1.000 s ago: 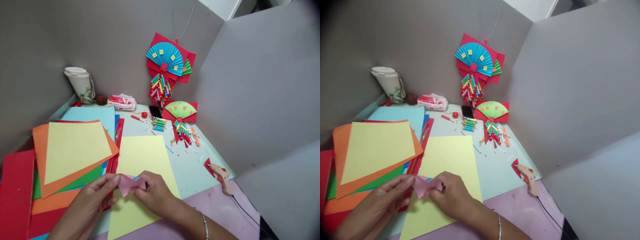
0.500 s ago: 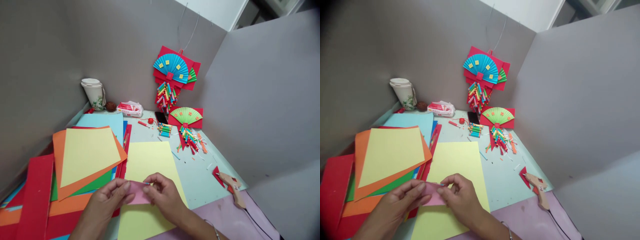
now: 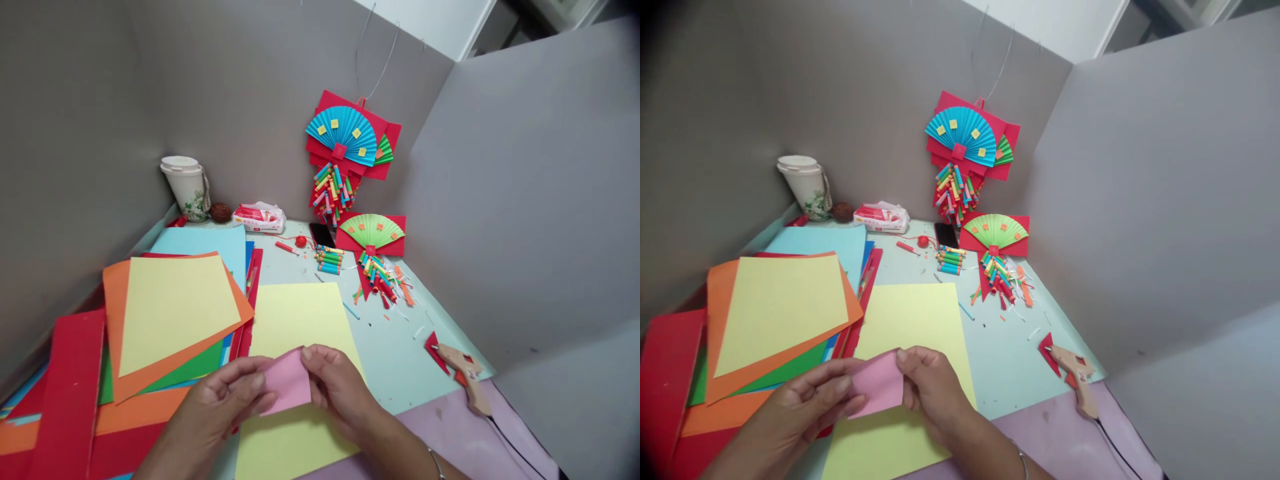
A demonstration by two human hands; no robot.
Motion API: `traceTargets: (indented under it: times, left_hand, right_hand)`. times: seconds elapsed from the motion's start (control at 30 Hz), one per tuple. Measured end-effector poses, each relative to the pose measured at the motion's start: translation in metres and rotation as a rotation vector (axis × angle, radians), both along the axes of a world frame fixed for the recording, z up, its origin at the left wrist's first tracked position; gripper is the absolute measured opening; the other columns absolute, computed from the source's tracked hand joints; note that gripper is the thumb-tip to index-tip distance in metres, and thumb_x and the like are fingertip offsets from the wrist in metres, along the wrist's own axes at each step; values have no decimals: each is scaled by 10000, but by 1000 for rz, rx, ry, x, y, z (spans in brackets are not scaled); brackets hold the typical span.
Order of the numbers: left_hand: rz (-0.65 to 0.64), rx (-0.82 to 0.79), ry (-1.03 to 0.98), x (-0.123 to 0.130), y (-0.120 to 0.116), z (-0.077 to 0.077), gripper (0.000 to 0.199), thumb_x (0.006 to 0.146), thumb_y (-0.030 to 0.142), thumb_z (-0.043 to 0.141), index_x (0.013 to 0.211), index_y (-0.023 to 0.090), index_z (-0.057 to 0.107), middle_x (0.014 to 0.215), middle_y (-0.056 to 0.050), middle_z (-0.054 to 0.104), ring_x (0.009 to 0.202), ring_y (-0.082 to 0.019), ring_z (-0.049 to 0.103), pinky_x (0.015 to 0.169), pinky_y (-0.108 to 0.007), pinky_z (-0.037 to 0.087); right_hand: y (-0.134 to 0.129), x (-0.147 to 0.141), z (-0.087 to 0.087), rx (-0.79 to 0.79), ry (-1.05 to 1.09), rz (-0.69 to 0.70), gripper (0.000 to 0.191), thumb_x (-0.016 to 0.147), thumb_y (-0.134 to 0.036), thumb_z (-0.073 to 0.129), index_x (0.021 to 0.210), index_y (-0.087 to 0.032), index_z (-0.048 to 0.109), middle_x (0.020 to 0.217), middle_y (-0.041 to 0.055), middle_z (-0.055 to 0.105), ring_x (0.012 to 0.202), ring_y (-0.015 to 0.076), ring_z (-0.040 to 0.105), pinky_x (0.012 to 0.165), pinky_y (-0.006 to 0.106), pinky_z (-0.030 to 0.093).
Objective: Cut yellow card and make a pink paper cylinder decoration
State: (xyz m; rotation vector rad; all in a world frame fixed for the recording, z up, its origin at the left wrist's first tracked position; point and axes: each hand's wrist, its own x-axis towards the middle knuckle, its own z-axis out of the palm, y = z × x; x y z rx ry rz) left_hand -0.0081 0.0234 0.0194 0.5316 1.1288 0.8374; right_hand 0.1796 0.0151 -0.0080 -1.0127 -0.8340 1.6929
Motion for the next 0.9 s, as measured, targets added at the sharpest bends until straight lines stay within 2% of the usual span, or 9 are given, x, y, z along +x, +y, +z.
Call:
traceTargets:
  times: [0.17,0.37,0.5,0.77,0.9]
  left_hand:
    - [-2,-15,-26,0,0,1,524,448,403,937,877,182,734,856,-32,752,782,-230,742,666,-228,600]
    - [-9,37,-51,-2,1,-3,299,613,379,875,785,180,732,794,10,701,770,-159,699,773,-241,599]
    - [-23,38,-90,-3,1,-5,226,670,342,847,783,183,734,798,17,680,741,-120,663,788,-237,595]
    - [5,39,-123,-2,-1,3,196,684,295,842,759,153,729,801,-9,665,758,-133,655,793,-253,596]
    - [37,49,-137,-4,0,5,202,690,304,835,751,154,714,781,-6,665,757,-142,656,808,-265,591]
  right_hand:
    - [1,-2,-3,-51,47,-4,422,790,-534,715,678,-166,541,494,-57,477,429,61,331,460,210,220]
    - [0,0,-3,37,-251,-12,362,843,-504,666,741,-161,613,409,-78,453,378,61,319,442,211,206]
    - [1,-1,-2,41,-268,-7,369,836,-519,663,770,-159,622,409,-80,463,378,64,329,437,207,215]
    - [0,-3,-2,53,-273,12,388,820,-542,662,775,-161,611,396,-80,469,367,68,343,435,204,243]
    - [-2,-5,-1,12,-338,84,365,772,-518,703,753,-162,626,432,-81,460,361,66,354,407,204,239]
